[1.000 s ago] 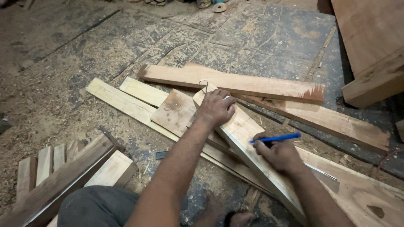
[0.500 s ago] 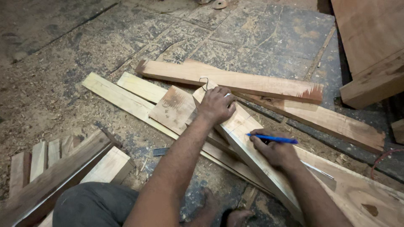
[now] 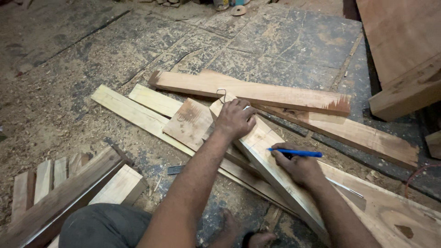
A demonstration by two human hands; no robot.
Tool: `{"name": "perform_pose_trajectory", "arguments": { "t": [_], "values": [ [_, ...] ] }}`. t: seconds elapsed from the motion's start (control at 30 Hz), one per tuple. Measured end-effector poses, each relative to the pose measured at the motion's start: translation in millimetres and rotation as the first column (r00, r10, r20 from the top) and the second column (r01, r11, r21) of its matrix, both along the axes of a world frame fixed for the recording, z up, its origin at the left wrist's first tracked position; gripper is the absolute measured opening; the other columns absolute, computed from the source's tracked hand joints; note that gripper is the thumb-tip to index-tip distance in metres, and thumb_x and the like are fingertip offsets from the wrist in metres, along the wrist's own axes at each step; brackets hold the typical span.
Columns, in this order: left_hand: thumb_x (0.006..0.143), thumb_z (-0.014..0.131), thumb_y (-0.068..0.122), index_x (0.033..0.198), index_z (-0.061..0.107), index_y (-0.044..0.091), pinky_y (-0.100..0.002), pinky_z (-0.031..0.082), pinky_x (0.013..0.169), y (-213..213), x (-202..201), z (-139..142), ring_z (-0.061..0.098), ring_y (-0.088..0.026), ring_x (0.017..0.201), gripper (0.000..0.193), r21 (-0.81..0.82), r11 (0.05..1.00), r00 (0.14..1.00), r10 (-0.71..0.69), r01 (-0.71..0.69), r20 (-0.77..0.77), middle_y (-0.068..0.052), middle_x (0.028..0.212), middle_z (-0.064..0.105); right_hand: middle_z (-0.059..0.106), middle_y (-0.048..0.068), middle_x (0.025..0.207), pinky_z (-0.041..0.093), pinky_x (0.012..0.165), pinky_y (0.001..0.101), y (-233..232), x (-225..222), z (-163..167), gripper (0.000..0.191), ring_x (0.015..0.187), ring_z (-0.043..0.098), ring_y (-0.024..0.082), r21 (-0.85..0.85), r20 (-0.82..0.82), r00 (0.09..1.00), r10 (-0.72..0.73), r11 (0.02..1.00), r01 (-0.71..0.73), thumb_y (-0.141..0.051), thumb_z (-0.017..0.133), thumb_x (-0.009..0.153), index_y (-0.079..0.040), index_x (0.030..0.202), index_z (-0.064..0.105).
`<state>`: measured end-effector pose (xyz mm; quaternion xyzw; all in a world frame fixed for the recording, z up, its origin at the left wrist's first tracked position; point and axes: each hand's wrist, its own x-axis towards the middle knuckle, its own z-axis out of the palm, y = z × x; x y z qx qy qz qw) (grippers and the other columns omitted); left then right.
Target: The person measures and marks a wooden plank with a blue pen and a tape measure. They draw lines and make notations on the wood surface to prepare it for cutting or assembly.
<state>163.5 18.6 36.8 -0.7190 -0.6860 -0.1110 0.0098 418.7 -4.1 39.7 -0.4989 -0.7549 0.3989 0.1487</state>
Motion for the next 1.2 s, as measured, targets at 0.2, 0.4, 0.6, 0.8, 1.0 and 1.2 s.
{"name": "perform_pose_trajectory", "arguments": {
  "t": [0.2, 0.4, 0.6, 0.8, 1.0, 1.2],
  "values": [
    [0.097, 0.053, 0.040, 0.126, 0.070, 0.019, -0.047, 0.039, 0.112, -4, 3, 5, 0.052, -0.024, 0.128, 0.041, -0.002, 1.000, 1.000, 0.014, -0.014, 0.016, -0.007, 0.132, 0.061, 0.081, 0.010, 0.099, 0.060, 0.085, 0.0363, 4, 3, -8, 0.033, 0.092, 0.078, 0.021, 0.044, -0.039, 0.999, 0.029, 0.999, -0.028, -0.037, 0.071, 0.089, -0.017, 0.114, 0.077],
    [0.099, 0.050, 0.040, 0.129, 0.067, 0.020, -0.048, 0.037, 0.111, -2, 4, 8, 0.051, -0.023, 0.127, 0.040, -0.096, 0.995, 0.999, 0.025, -0.028, -0.034, -0.008, 0.135, 0.057, 0.080, 0.009, 0.098, 0.062, 0.083, 0.0361, -1, 3, -11, 0.031, 0.090, 0.078, 0.022, 0.053, -0.037, 0.999, 0.018, 0.998, -0.017, -0.037, 0.070, 0.089, -0.015, 0.110, 0.078],
    [0.097, 0.050, 0.042, 0.127, 0.068, 0.021, -0.048, 0.036, 0.112, 0, 1, 6, 0.050, -0.024, 0.129, 0.041, -0.067, 0.998, 1.000, 0.012, -0.012, -0.004, -0.006, 0.136, 0.058, 0.081, 0.009, 0.095, 0.062, 0.083, 0.0368, -2, 3, -1, 0.030, 0.088, 0.078, 0.023, 0.039, -0.097, 0.995, -0.037, 0.998, 0.041, -0.033, 0.070, 0.090, -0.011, 0.109, 0.078],
    [0.097, 0.052, 0.041, 0.123, 0.071, 0.019, -0.047, 0.039, 0.110, -3, -1, 5, 0.052, -0.024, 0.128, 0.040, -0.013, 1.000, 1.000, 0.010, -0.011, -0.014, -0.006, 0.132, 0.061, 0.080, 0.008, 0.100, 0.060, 0.086, 0.0361, 0, 8, 6, 0.031, 0.092, 0.076, 0.019, -0.024, -0.058, 0.997, 0.058, 0.998, -0.059, -0.030, 0.069, 0.088, -0.015, 0.113, 0.077],
    [0.093, 0.057, 0.040, 0.116, 0.075, 0.020, -0.047, 0.041, 0.106, -2, -4, -4, 0.055, -0.026, 0.122, 0.035, 0.115, 0.993, 1.000, -0.025, 0.022, 0.019, -0.005, 0.124, 0.065, 0.081, 0.005, 0.100, 0.060, 0.086, 0.0329, 5, 11, -3, 0.028, 0.091, 0.076, 0.017, -0.012, -0.004, 0.993, 0.120, 0.993, -0.120, -0.029, 0.072, 0.087, -0.015, 0.110, 0.080],
    [0.092, 0.061, 0.037, 0.110, 0.078, 0.022, -0.046, 0.045, 0.103, -2, -6, -10, 0.058, -0.025, 0.118, 0.029, 0.171, 0.984, 0.999, -0.047, 0.042, 0.025, -0.003, 0.116, 0.068, 0.080, 0.007, 0.092, 0.059, 0.077, 0.0347, 10, 20, -14, 0.024, 0.082, 0.072, 0.018, -0.016, -0.117, 0.981, 0.152, 0.988, -0.155, -0.025, 0.074, 0.084, -0.011, 0.103, 0.080]
  ]
}}
